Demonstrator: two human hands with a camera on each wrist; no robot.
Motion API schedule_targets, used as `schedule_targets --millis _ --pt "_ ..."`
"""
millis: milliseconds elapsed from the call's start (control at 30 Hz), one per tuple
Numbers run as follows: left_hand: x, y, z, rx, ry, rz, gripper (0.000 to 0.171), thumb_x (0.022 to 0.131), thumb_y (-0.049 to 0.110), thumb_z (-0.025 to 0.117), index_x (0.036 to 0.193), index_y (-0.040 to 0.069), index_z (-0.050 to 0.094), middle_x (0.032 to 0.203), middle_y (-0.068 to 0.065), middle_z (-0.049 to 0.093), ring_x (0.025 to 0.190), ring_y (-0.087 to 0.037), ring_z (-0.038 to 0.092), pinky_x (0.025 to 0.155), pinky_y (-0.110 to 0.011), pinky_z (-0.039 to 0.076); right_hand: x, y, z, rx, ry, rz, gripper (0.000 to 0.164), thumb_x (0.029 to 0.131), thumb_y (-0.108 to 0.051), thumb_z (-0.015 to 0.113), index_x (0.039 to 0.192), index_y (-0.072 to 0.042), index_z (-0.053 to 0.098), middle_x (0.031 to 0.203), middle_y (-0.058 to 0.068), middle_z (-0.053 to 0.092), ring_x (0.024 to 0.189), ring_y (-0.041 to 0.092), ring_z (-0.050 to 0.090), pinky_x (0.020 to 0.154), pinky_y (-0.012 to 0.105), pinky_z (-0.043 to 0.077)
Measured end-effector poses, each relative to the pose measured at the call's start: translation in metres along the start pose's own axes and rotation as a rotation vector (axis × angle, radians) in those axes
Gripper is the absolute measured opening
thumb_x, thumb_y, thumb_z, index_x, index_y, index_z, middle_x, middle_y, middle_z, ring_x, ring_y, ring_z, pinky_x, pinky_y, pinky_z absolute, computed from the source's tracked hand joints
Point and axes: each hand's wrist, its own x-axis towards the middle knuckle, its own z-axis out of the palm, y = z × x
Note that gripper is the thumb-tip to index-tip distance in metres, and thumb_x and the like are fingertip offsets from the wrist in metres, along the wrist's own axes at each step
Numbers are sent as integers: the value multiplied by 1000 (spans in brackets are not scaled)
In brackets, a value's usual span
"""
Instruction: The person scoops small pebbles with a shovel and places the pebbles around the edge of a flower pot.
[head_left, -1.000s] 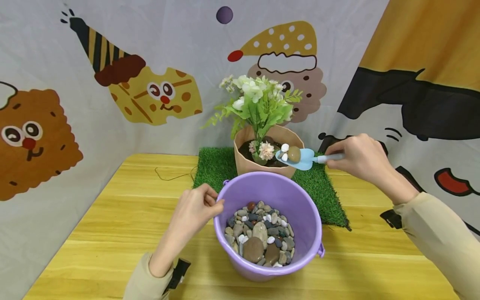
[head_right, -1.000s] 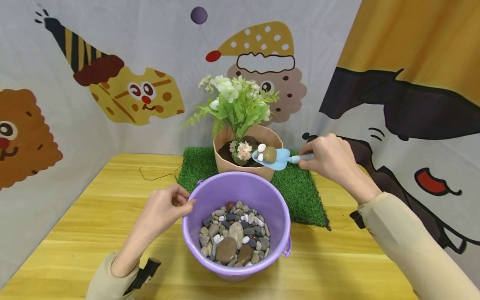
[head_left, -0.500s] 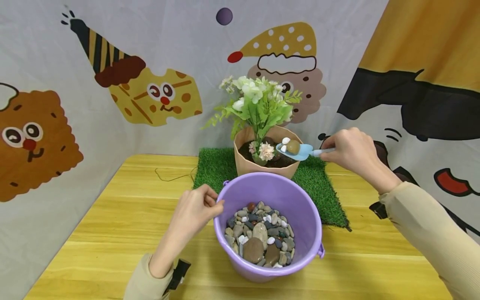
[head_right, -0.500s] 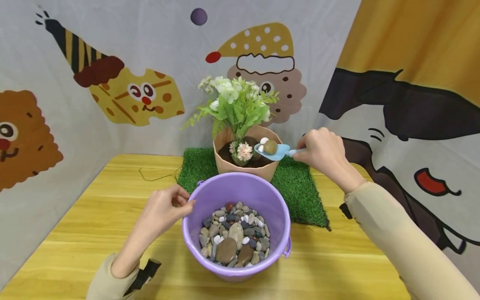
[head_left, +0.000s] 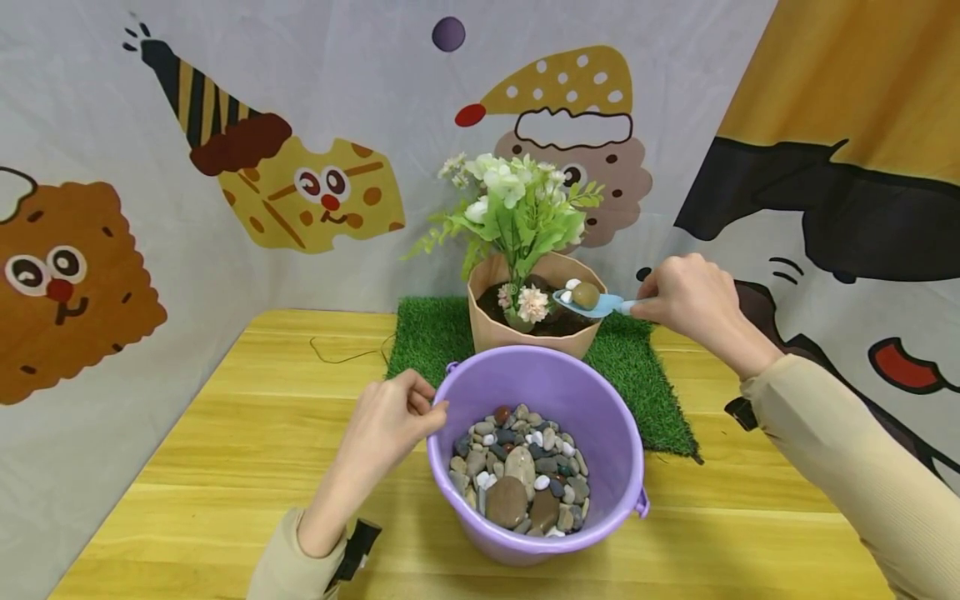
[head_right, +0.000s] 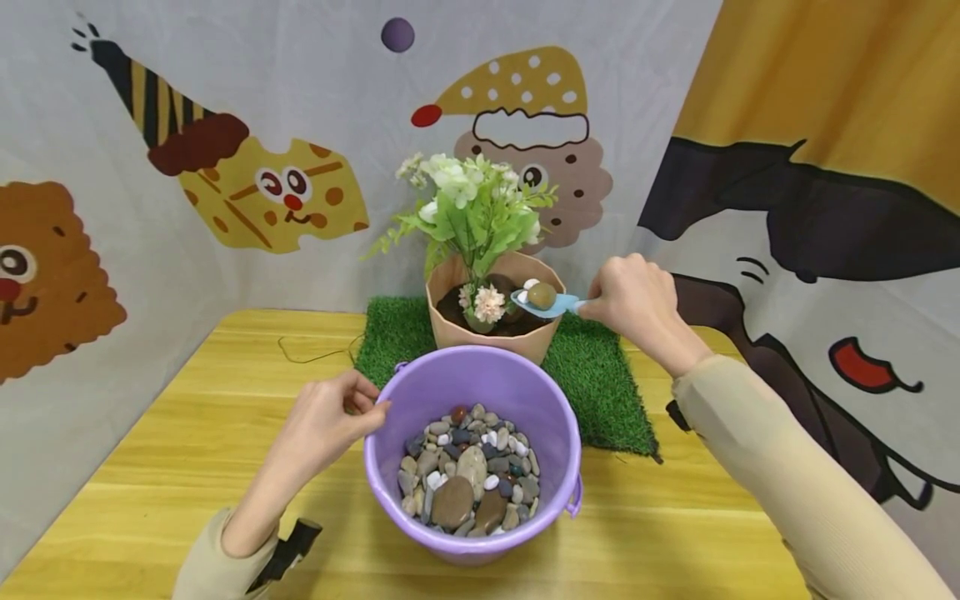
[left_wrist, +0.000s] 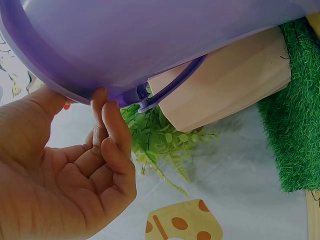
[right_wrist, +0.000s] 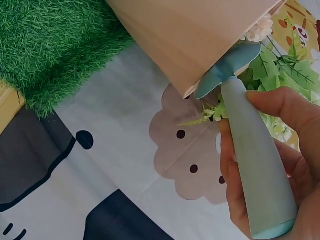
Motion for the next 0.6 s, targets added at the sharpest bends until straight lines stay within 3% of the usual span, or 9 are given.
schedule_targets --millis 467,600 --pt "-1 0 0 -15 -6 -3 15 73 7 69 86 0 66 71 -6 68 61 -10 63 53 -17 52 7 -9 -4 -24 -25 34 15 75 -25 71 71 -11 75 56 2 61 50 21 52 38 32 36" --pt "-1 0 0 -16 -1 1 15 73 7 69 86 0 66 71 -6 69 62 -10 63 53 -17 53 11 -13 -6 -40 -42 38 14 75 -24 72 73 -10 75 60 4 64 52 22 53 39 33 37"
